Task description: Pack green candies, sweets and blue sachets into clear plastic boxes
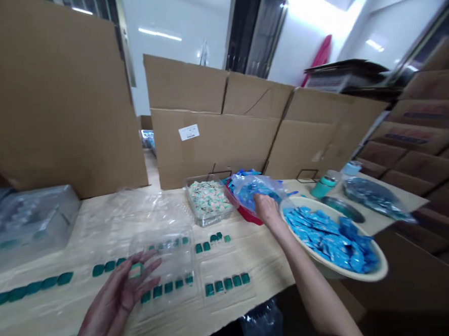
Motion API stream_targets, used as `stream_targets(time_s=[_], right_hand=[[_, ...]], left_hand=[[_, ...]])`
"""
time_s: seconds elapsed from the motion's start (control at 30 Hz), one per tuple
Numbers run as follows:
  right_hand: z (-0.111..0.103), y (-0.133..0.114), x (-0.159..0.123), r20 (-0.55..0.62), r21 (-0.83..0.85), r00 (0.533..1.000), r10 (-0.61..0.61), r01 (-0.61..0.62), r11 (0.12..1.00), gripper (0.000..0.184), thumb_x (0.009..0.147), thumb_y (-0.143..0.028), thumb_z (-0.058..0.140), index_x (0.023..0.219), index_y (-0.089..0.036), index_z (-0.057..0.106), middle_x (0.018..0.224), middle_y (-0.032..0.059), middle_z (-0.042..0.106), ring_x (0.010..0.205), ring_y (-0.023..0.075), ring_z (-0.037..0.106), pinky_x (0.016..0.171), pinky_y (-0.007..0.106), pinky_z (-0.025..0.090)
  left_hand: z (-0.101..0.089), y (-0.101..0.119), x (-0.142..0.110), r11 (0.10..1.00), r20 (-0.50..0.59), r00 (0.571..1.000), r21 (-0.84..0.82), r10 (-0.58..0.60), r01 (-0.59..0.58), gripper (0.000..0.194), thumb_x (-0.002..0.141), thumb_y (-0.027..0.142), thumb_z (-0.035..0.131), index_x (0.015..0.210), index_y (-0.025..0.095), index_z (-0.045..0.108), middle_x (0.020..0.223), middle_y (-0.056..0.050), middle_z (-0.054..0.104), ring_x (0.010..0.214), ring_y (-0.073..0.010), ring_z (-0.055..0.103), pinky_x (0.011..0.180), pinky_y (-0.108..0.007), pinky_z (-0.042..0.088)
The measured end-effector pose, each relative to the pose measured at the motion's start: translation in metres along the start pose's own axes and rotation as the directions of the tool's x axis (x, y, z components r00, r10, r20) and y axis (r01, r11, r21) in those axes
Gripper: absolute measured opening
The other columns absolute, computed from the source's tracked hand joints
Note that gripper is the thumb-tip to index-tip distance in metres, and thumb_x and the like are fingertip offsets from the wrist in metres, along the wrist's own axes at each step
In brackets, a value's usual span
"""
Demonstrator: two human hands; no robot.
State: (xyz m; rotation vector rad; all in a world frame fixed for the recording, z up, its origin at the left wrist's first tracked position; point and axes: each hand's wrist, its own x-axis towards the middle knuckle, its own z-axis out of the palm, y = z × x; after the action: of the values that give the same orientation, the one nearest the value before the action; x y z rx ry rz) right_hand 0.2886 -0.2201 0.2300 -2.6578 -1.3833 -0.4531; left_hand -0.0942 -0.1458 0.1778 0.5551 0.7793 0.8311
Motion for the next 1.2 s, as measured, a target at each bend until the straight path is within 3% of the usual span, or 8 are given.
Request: stream_targets(time_s=[0.07, 0.23, 0.4, 0.57, 0.7, 0.83, 0.97, 1.2], right_hand=[[-0.006, 0.011, 0.002, 0.001, -0.020, 1.000, -0.013, 0.013, 1.000, 0.034, 0.079, 0.001, 0.041, 0.091, -0.017, 0.067, 0.087, 0.0125, 0.065, 0.081, 0.0223, 0.059, 0.062, 0.028, 0.038], [-0.025, 0.019, 0.016, -0.242, -0.137, 0.970, -0.019, -0.014, 0.990, 0.042, 0.085, -0.014, 0.048, 0.126, -0.015, 0.050, 0.117, 0.0184, 0.055, 0.107, 0.0293, 0.049, 0.080, 0.034, 0.040], [-0.030, 0.054, 0.058, -0.083, -0.123, 0.988, 0.127, -0.137, 0.983, 0.040, 0.090, -0.006, 0.033, 0.123, -0.019, 0.050, 0.104, 0.0126, 0.059, 0.089, 0.0205, 0.059, 0.070, 0.027, 0.041], [-0.058, 0.100, 0.075, -0.237, -0.052, 0.940, 0.246, -0.265, 0.963, 0.044, 0.091, -0.006, 0.024, 0.129, -0.017, 0.044, 0.110, 0.0146, 0.056, 0.093, 0.0227, 0.059, 0.073, 0.031, 0.040], [-0.083, 0.139, 0.079, -0.281, -0.033, 0.901, 0.331, -0.354, 0.935, 0.045, 0.090, -0.006, 0.021, 0.129, -0.014, 0.044, 0.113, 0.0176, 0.056, 0.099, 0.0246, 0.056, 0.078, 0.033, 0.040], [-0.089, 0.160, 0.080, -0.359, 0.122, 0.890, 0.281, -0.254, 0.960, 0.049, 0.087, -0.008, 0.023, 0.127, -0.016, 0.050, 0.115, 0.0144, 0.057, 0.104, 0.0252, 0.054, 0.085, 0.035, 0.041], [-0.080, 0.132, 0.084, -0.460, 0.301, 0.880, 0.120, 0.027, 0.953, 0.048, 0.082, -0.006, 0.028, 0.120, -0.015, 0.056, 0.111, 0.0112, 0.062, 0.101, 0.0207, 0.056, 0.088, 0.030, 0.041], [-0.054, 0.003, 0.094, -0.526, 0.415, 0.849, -0.059, 0.317, 0.853, 0.051, 0.076, -0.002, 0.032, 0.120, -0.013, 0.056, 0.110, 0.0102, 0.060, 0.101, 0.0193, 0.055, 0.089, 0.029, 0.043]], left_hand=[[0.007, -0.004, 0.006, 0.999, 0.047, 0.998, 0.005, -0.033, 0.033, 0.020, 0.079, 0.024, 0.064, 0.097, 0.018, 0.067, 0.129, -0.009, 0.058, 0.116, -0.0334, 0.054, 0.084, -0.044, 0.056], [0.030, -0.023, 0.016, 0.994, 0.133, 0.985, 0.035, -0.107, 0.104, 0.022, 0.079, 0.027, 0.064, 0.099, 0.019, 0.068, 0.128, -0.009, 0.059, 0.118, -0.0330, 0.053, 0.086, -0.044, 0.055], [0.043, -0.031, 0.013, 0.990, 0.172, 0.977, 0.086, -0.123, 0.110, 0.024, 0.080, 0.026, 0.063, 0.101, 0.017, 0.066, 0.130, -0.010, 0.057, 0.118, -0.0338, 0.053, 0.085, -0.044, 0.055], [0.033, -0.028, 0.013, 0.980, 0.092, 0.979, 0.090, -0.184, 0.176, 0.036, 0.079, 0.034, 0.063, 0.110, 0.017, 0.062, 0.127, -0.012, 0.060, 0.119, -0.0335, 0.052, 0.084, -0.044, 0.055], [0.018, -0.031, 0.022, 0.967, 0.106, 0.964, 0.108, -0.243, 0.232, 0.043, 0.073, 0.032, 0.069, 0.114, 0.023, 0.060, 0.122, -0.009, 0.063, 0.122, -0.0329, 0.049, 0.090, -0.044, 0.052], [0.019, -0.036, 0.018, 0.963, 0.070, 0.962, 0.081, -0.263, 0.257, 0.043, 0.072, 0.031, 0.070, 0.114, 0.023, 0.061, 0.119, -0.009, 0.065, 0.120, -0.0341, 0.051, 0.087, -0.044, 0.054], [0.030, -0.035, 0.003, 0.969, 0.075, 0.967, 0.060, -0.244, 0.240, 0.036, 0.077, 0.031, 0.066, 0.111, 0.020, 0.063, 0.126, -0.010, 0.061, 0.119, -0.0341, 0.052, 0.086, -0.044, 0.054], [0.047, -0.040, -0.004, 0.982, 0.088, 0.988, 0.146, -0.131, 0.117, 0.021, 0.079, 0.022, 0.065, 0.099, 0.015, 0.066, 0.128, -0.012, 0.059, 0.114, -0.0365, 0.055, 0.078, -0.045, 0.057]])
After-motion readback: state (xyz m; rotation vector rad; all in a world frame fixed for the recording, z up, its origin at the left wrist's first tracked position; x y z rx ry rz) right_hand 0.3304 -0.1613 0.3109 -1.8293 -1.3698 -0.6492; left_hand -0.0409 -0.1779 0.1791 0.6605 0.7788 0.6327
